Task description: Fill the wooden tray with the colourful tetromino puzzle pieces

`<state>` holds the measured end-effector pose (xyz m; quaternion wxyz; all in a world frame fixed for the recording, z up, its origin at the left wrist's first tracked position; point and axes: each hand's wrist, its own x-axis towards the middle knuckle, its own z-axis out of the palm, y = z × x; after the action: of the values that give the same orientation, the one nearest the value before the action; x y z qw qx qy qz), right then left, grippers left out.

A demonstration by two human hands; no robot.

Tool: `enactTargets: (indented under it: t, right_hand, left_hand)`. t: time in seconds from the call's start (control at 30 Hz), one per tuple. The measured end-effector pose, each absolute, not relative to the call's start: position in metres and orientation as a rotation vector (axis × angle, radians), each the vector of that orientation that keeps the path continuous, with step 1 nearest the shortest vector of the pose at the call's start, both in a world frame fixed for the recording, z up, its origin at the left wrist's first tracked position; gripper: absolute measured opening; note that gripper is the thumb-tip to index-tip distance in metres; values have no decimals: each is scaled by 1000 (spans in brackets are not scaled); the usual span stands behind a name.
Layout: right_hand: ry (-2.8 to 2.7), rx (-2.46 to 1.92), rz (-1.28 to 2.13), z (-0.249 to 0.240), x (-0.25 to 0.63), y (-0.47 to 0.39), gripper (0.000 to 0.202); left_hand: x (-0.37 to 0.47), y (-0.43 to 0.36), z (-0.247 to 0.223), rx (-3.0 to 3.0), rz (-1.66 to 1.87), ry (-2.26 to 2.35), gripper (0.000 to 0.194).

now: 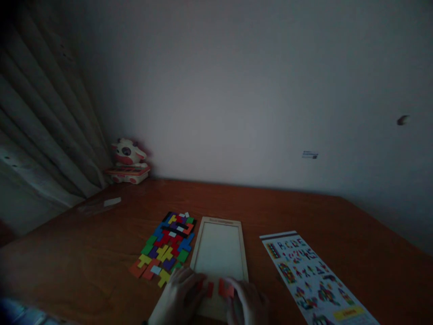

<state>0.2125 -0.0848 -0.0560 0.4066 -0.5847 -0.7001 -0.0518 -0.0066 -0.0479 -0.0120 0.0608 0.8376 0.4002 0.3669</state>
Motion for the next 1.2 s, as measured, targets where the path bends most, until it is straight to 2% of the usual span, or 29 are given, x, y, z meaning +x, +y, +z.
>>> enactTargets:
  t: [0.27, 0.47, 0.6, 0.93, 1.2]
  right_hand:
    - [-1799, -1415, 8, -43, 225, -89, 25]
    - [-1635, -1471, -36, -45, 206, -91, 39]
    - [-1679, -1471, -79, -50, 204, -90, 41]
    - [-1902, -1408, -59, -41, 210, -94, 18]
    - [-1896, -1446, -123, -33, 210, -97, 17]
  left_hand:
    - [-7, -55, 1, 2431, 1027, 1274, 20]
    - [-10, -55, -5, 2407, 1051, 1274, 12]
    - [-10, -54, -8, 2423, 1048, 1273, 10]
    - [-10, -58, -4, 2401, 995, 1347, 15]
    - [-10, -59, -2, 2492, 1007, 1379, 17]
